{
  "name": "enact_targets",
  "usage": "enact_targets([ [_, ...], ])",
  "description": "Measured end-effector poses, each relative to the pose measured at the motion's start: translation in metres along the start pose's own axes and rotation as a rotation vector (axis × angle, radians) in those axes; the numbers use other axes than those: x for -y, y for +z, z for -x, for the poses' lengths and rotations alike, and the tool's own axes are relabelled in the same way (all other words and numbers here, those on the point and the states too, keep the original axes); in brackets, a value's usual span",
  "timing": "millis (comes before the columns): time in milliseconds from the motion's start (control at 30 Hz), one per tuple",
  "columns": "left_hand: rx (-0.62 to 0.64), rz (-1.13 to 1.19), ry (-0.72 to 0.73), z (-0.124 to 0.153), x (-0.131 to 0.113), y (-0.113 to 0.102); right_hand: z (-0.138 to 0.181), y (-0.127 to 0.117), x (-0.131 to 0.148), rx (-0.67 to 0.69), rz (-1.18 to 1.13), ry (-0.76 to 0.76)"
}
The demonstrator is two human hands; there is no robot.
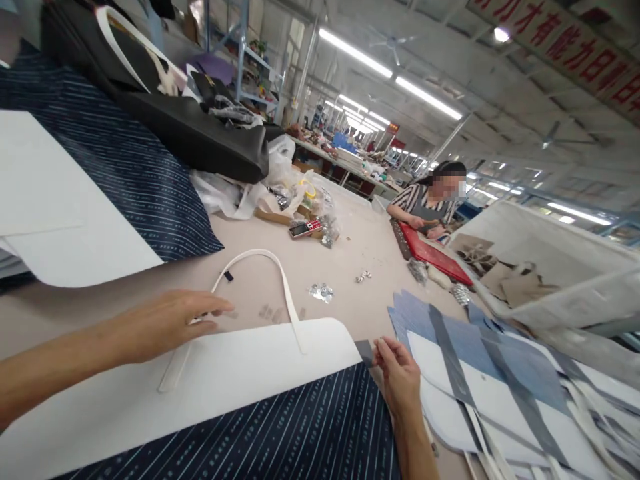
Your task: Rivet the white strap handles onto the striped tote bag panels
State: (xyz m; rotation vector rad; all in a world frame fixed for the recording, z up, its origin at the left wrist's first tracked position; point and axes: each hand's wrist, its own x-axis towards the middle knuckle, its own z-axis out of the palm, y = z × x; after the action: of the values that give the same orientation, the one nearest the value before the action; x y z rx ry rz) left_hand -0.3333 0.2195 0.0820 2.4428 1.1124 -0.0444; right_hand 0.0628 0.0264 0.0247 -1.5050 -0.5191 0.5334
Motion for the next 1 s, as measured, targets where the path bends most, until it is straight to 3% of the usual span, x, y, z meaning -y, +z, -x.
enact_targets([
  [133, 0.169, 0.029, -0.067, -0.009, -0.022, 0.010, 0.049, 0.028, 0.029, 0.261, 0.316, -0.158],
  [233, 0.188, -0.010, -0.083, -0.017, -0.029, 0.014, 0.096, 0.060, 0.033, 0.562, 0.388, -0.096],
  [333, 0.198, -0.022, -0.094, -0.021, -0.031, 0.017, 0.127, 0.086, 0.021, 0.727, 0.447, -0.051],
  [467, 0.227, -0.034, -0.107, -0.027, -0.033, 0.017, 0.136, 0.099, 0.005, 0.763, 0.487, -0.036],
  [700, 0.347, 0.066, -0.131, -0.048, -0.026, 0.003, 0.137, 0.106, 0.007, 0.776, 0.547, -0.107],
  [1000, 0.642, 0.048, 0.075, -0.079, -0.044, -0.025, 0.140, 0.110, 0.003, 0.803, 0.626, -0.273],
])
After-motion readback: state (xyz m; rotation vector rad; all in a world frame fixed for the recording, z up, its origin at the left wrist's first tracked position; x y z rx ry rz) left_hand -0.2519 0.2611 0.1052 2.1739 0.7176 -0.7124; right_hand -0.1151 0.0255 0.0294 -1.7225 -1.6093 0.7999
